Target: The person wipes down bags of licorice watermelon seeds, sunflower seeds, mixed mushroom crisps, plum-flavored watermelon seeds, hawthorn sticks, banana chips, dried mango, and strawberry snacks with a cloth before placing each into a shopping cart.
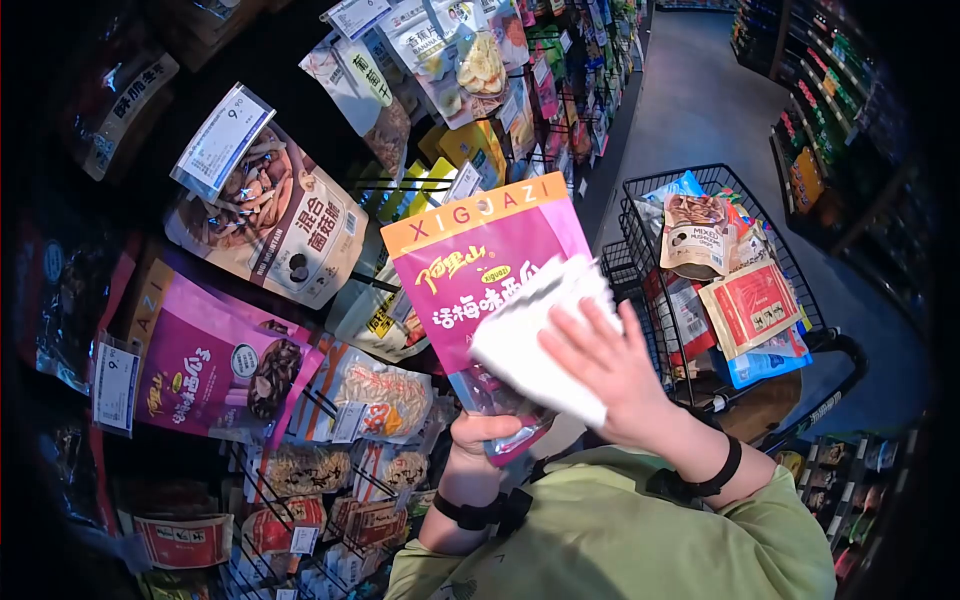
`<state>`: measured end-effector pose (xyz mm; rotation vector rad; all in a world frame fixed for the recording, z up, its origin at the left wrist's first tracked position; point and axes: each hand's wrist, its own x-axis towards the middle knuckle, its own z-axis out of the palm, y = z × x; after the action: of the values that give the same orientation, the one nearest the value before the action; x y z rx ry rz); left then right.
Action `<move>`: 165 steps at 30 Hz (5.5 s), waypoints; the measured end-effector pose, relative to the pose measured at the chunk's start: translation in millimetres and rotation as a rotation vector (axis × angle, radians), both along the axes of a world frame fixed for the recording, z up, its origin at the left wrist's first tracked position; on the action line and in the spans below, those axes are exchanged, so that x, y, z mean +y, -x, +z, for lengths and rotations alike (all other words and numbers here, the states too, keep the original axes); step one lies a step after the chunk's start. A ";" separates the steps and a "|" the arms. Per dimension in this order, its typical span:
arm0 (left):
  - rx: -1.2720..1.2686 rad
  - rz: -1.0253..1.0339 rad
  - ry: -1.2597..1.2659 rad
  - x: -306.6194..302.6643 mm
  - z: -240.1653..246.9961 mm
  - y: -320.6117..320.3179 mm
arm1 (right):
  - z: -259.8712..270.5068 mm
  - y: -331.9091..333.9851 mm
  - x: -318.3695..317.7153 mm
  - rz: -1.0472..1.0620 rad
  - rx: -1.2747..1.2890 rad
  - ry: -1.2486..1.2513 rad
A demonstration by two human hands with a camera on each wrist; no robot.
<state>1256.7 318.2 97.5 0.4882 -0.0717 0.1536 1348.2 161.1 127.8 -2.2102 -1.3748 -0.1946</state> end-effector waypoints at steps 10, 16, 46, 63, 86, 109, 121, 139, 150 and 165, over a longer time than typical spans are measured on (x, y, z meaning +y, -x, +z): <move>-0.065 -0.191 0.164 30.0 -20.3 19.4 | -27.4 -15.8 -12.7 -0.159 0.997 -0.693; -0.072 -0.264 0.199 35.6 -21.4 44.9 | -35.5 6.6 -0.5 -0.115 1.592 -0.823; 0.033 0.416 0.279 -32.8 -51.7 253.1 | -42.6 114.4 80.7 0.436 1.751 -0.132; 0.425 0.933 0.076 -127.8 -9.5 284.6 | -30.6 137.8 53.3 0.505 1.877 0.156; 0.359 0.443 -0.436 0.3 -11.8 205.3 | -2.7 103.5 48.4 0.234 1.677 -0.489; 0.355 -0.639 -0.226 -74.1 -71.0 15.1 | -49.7 129.9 -134.8 -0.695 1.298 -1.063; 0.329 -0.806 -0.470 -144.6 -47.7 -50.4 | -55.9 102.8 -211.0 -0.926 0.967 -1.102; 0.417 -0.421 -0.483 -136.2 -34.3 -215.3 | -98.3 55.9 -261.9 -1.184 0.396 -0.709; 0.526 -0.602 -0.377 -207.0 -67.2 -392.9 | -97.0 50.5 -246.8 -1.444 0.282 -0.675; -0.343 0.049 -1.929 -180.1 -112.6 -445.6 | -97.6 34.8 -222.9 -1.681 0.155 -0.587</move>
<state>1702.2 138.1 -15.1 2.3860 -0.5675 0.1787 1313.4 -61.8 30.2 -2.1238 0.8188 -0.8070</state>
